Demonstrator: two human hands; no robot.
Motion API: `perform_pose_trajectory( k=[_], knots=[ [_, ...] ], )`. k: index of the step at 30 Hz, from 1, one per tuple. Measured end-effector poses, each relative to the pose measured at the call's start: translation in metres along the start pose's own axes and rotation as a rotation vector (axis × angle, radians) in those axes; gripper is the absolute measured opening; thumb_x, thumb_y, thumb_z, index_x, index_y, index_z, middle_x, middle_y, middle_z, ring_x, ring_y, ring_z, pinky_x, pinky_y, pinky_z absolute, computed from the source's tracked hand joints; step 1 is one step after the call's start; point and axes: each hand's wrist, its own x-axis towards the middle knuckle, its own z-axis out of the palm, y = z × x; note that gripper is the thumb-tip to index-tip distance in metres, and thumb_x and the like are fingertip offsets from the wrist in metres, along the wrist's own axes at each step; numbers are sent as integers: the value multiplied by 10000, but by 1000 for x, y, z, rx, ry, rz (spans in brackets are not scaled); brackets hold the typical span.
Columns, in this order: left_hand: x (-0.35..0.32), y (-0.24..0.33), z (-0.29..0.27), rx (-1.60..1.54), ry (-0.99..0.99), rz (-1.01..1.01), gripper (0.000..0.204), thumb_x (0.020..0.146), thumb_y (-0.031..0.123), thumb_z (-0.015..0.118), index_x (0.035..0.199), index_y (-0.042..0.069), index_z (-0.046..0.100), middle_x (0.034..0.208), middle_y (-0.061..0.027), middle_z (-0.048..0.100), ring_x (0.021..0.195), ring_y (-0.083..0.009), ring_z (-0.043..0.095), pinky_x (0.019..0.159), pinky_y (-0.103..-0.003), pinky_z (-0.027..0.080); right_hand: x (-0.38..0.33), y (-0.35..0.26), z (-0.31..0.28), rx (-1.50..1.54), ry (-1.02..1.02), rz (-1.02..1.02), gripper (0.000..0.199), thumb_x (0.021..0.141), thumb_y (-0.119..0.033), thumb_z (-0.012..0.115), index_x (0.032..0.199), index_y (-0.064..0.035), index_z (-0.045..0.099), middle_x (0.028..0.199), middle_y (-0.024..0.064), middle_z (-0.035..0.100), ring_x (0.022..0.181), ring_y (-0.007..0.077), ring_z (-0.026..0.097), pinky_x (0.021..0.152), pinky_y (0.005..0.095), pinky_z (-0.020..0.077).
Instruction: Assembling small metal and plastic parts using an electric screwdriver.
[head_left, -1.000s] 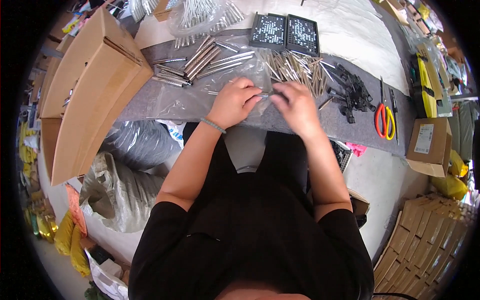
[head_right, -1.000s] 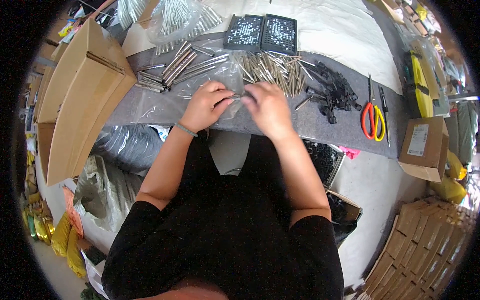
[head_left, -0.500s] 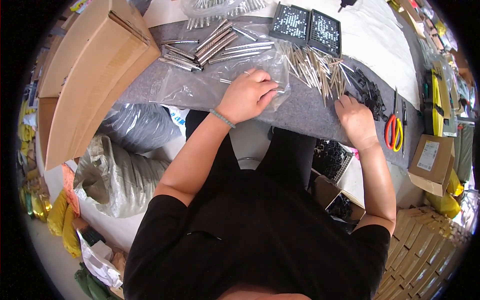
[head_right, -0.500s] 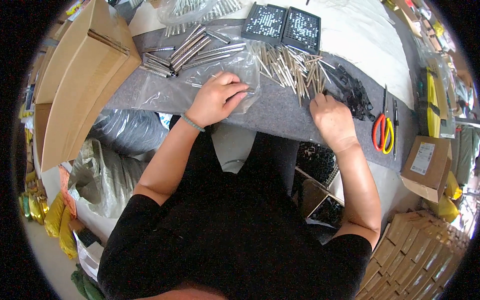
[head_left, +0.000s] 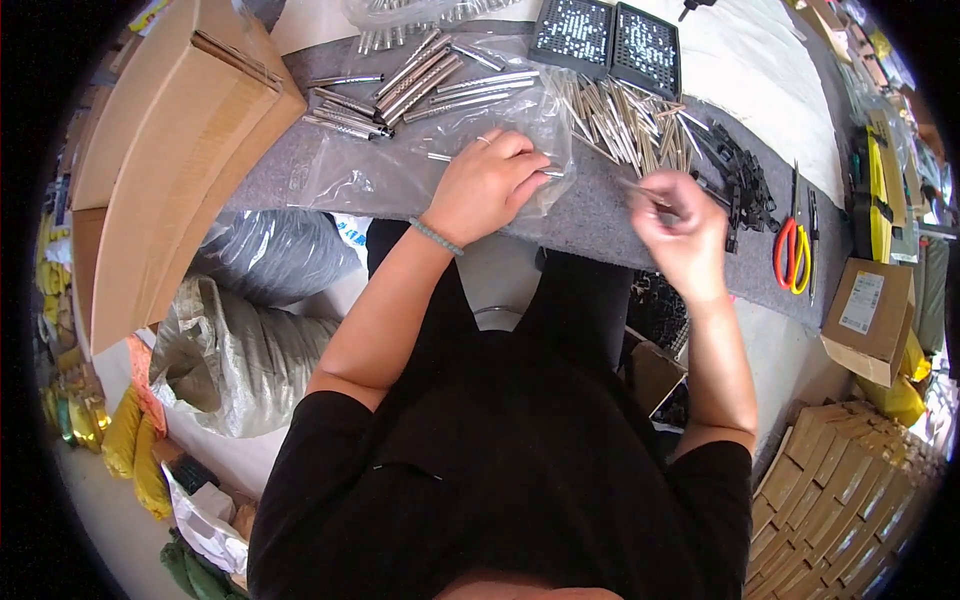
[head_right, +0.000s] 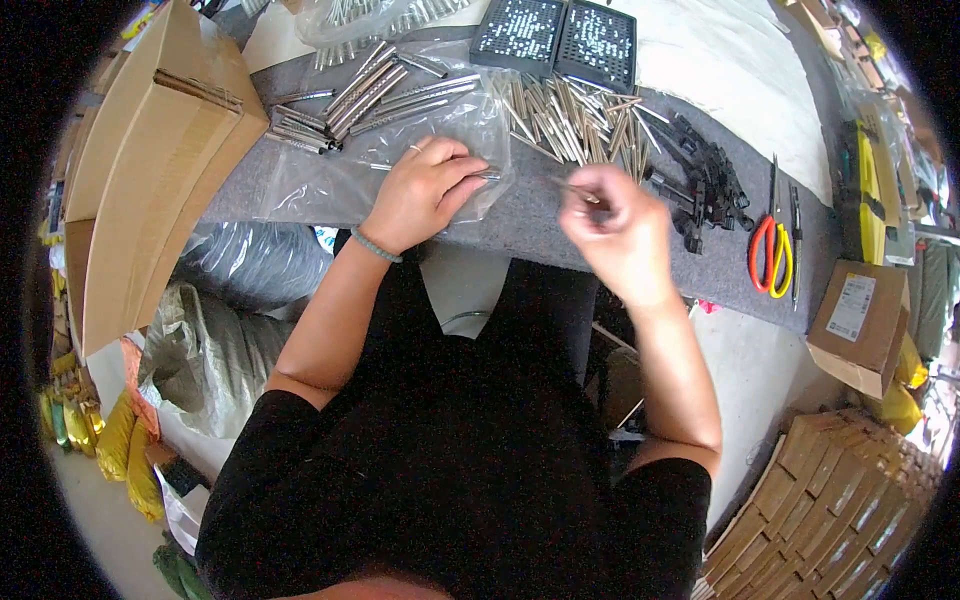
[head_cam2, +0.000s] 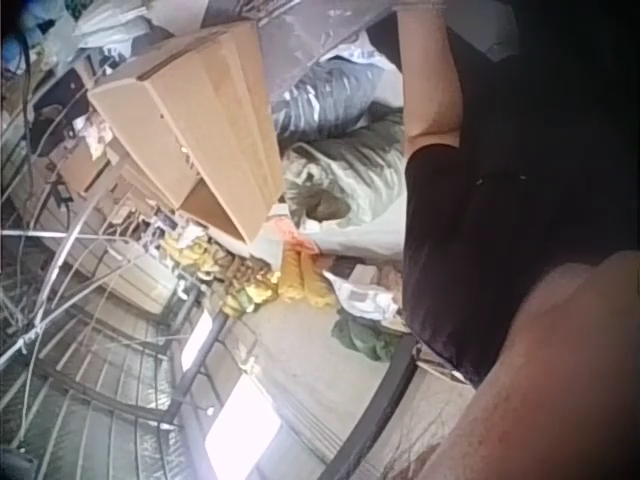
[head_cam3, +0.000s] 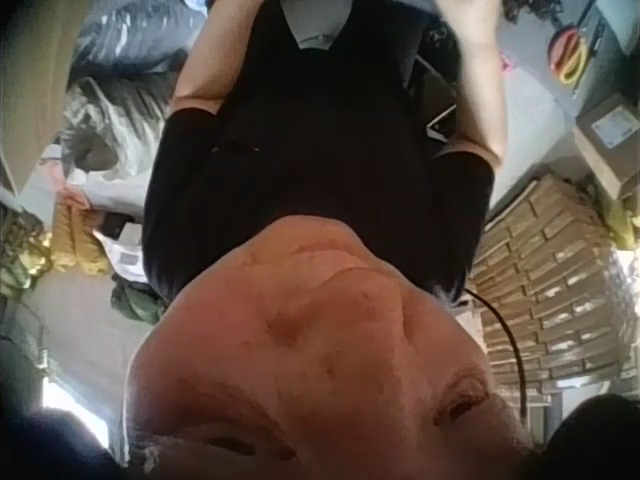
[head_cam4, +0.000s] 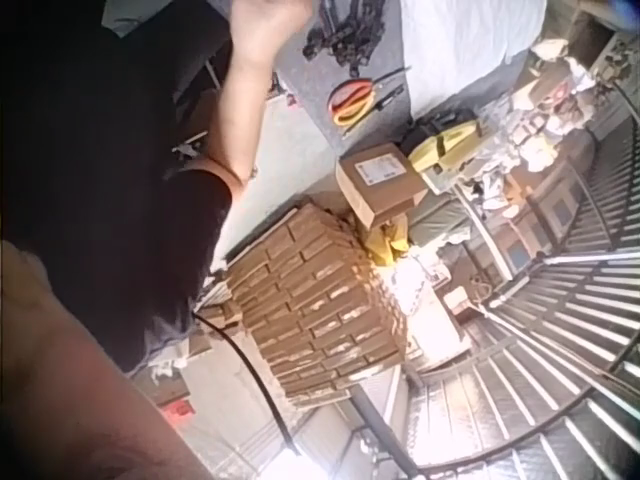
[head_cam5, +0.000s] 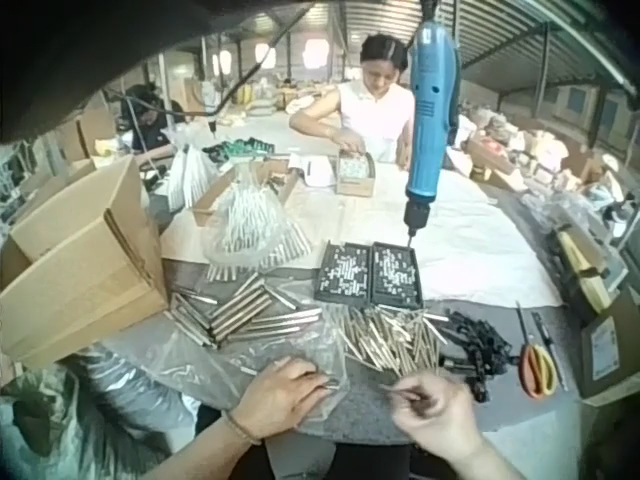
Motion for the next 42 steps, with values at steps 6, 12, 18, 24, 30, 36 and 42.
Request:
perform_pose_trajectory(
  k=[6, 12, 18, 24, 30, 36, 42],
  knots=[
    [0, 0, 1, 11, 1, 7, 183, 766, 157, 675, 926, 69, 668, 905, -64, 570, 849, -273, 555, 726, -374, 472, 8, 7, 37, -129, -5, 58, 99, 764, -99, 681, 857, -74, 659, 818, 67, 652, 730, 222, 638, 675, 302, 507],
    [1, 2, -1, 1, -3, -5, 176, 760, 148, 679, 916, 67, 671, 910, -61, 568, 846, -261, 556, 723, -362, 474, 5, 11, 40, -401, 82, -75, 94, 750, -160, 686, 834, -118, 681, 856, 37, 627, 848, 258, 584, 731, 355, 482],
    [1, 2, -1, 16, -9, 7, 179, 760, 144, 678, 921, 67, 665, 914, -60, 566, 848, -259, 557, 718, -357, 473, 10, 6, 38, -433, 35, -181, 114, 761, -147, 694, 862, -96, 692, 880, 58, 637, 842, 260, 592, 741, 341, 481],
    [1, 2, 0, 25, -10, 13, 174, 759, 144, 680, 909, 59, 659, 915, -61, 564, 854, -260, 557, 720, -362, 473, 20, 12, 46, -372, -57, -300, 140, 758, -106, 689, 895, -76, 685, 883, 78, 631, 795, 284, 607, 713, 355, 500],
    [1, 0, 0, 18, 8, 39, 193, 751, 142, 686, 924, 61, 654, 906, -63, 561, 841, -265, 552, 719, -367, 473, 21, 4, 43, -119, -115, -86, 225, 748, -140, 693, 967, -105, 653, 926, 79, 612, 840, 279, 610, 728, 357, 498],
    [1, 2, -1, 42, 7, 36, 193, 753, 149, 685, 922, 64, 651, 906, -54, 559, 851, -252, 552, 715, -363, 469, 20, 9, 52, -285, -67, -170, 194, 741, -188, 705, 923, -132, 668, 923, 45, 604, 895, 261, 589, 754, 361, 486],
    [0, 4, 0, 93, 30, 42, 200, 750, 153, 687, 928, 72, 650, 926, -46, 558, 874, -236, 555, 718, -356, 466, 24, 15, 53, -293, -82, -218, 165, 764, -225, 685, 893, -124, 672, 925, 28, 612, 878, 246, 557, 771, 362, 441]
  ],
)
